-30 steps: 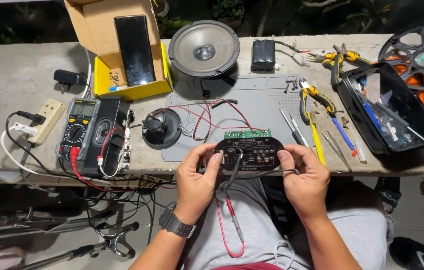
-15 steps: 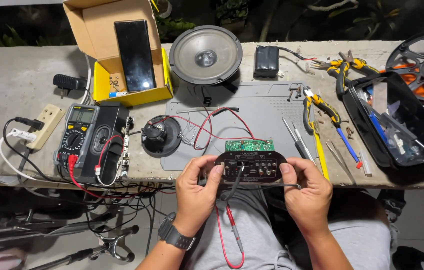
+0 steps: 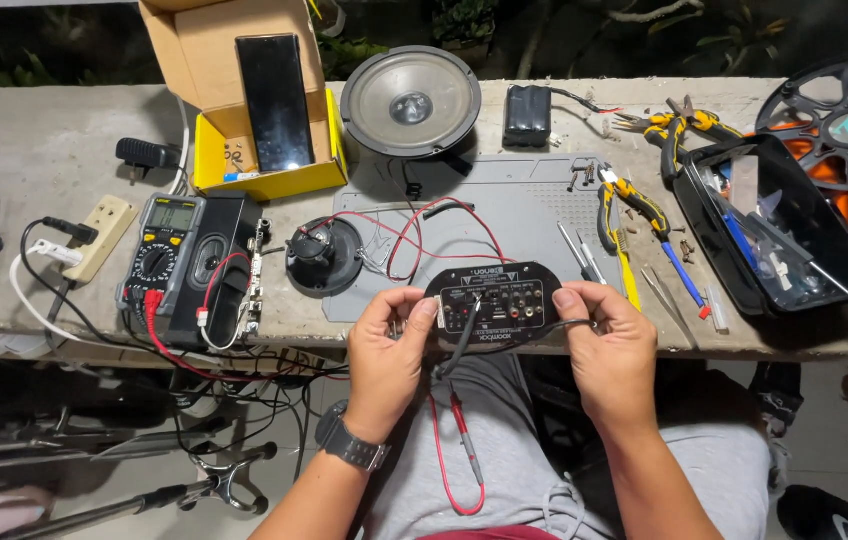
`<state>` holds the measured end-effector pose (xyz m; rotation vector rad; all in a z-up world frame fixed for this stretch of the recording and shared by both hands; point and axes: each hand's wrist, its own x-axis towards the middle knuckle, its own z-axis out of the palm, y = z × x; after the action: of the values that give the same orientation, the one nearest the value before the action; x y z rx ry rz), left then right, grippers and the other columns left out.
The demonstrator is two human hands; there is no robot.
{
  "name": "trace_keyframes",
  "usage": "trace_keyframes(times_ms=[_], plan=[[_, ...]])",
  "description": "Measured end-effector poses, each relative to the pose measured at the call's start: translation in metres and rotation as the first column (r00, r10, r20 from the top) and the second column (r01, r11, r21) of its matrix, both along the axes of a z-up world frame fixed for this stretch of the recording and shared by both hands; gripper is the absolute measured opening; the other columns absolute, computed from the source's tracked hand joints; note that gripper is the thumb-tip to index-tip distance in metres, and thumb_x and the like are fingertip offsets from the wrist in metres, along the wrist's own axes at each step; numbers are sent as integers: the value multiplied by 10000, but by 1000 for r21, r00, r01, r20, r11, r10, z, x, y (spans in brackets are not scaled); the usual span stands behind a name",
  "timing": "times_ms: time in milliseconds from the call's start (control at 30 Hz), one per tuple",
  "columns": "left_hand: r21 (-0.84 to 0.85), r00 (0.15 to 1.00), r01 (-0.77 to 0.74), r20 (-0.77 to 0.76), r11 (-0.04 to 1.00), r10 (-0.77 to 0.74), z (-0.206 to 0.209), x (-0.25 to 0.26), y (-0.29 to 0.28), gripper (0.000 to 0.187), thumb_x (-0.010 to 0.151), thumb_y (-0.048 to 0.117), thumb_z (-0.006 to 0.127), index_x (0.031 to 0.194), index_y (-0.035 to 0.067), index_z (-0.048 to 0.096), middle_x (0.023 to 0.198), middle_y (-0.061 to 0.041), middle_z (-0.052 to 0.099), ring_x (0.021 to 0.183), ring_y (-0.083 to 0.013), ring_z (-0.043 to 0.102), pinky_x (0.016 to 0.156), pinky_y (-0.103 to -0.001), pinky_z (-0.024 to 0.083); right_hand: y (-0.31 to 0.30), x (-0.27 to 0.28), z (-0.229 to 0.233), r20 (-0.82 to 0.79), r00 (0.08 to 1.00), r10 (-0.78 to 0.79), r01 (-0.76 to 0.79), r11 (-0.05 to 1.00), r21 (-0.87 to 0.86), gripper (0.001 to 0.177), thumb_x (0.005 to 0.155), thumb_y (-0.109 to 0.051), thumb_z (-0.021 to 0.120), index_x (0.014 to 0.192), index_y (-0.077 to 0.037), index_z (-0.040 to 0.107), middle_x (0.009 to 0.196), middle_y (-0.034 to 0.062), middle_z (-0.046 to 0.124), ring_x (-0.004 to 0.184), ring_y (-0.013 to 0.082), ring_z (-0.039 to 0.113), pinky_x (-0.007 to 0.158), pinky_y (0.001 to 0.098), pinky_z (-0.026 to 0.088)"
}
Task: The person holds a small green circuit board and uses multimeter probes to test various points on the board. They manipulate the board and the probes, occasionally flipping the board over to access different sides while seated.
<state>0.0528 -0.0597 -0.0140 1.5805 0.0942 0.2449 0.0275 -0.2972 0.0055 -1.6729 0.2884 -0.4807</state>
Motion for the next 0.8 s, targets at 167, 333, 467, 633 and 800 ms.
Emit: trace_keyframes(times_ms=[167, 333, 467, 633, 800], plan=[[-47, 1000, 8, 11, 999, -7, 8, -2, -2, 98, 1040, 115, 898, 1119, 63, 873, 741, -24, 762, 740, -65, 607, 681, -258, 544, 0, 0, 3, 0, 1000, 14, -14, 1000, 11, 81, 1164, -105, 810, 1207, -62, 864, 822, 13, 762, 770, 42, 572, 702, 243, 531], [-114, 1000, 16, 9, 993, -15, 10, -3, -2, 101, 1040, 126, 907, 1117, 69, 878, 741, -7, 757, 721, -37, 594, 652, -231, 533, 3, -1, 4, 5, 1000, 19, -19, 1000, 9, 84, 1172, -117, 802, 1208, -70, 861, 806, 9, 749, 745, 32, 559, 674, 230, 505], [-154, 1000, 29, 15, 988, -27, 8, -3, -3, 107, 1030, 118, 921, 1121, 69, 894, 725, -14, 767, 670, -25, 588, 610, -219, 517, 0, 1, -4, -2, 1000, 12, -12, 1000, 1, 75, 1171, -130, 805, 1190, -75, 852, 749, 1, 714, 620, 29, 525, 574, 211, 462], [-164, 998, 49, 36, 985, -43, -3, -1, -3, 116, 1017, 120, 941, 1113, 67, 903, 709, -17, 760, 648, -27, 589, 590, -220, 511, -1, 2, -9, 11, 1000, 7, -7, 1000, -10, 73, 1176, -125, 801, 1192, -69, 844, 732, 0, 694, 589, 34, 523, 548, 210, 444], [-168, 998, 64, 33, 984, -60, -6, 2, -1, 131, 1010, 131, 946, 1120, 67, 913, 714, -22, 769, 625, -34, 591, 581, -225, 518, -2, 2, -12, 14, 1000, 5, -5, 1000, -7, 70, 1177, -121, 798, 1194, -71, 843, 725, 2, 675, 576, 36, 517, 534, 211, 441]])
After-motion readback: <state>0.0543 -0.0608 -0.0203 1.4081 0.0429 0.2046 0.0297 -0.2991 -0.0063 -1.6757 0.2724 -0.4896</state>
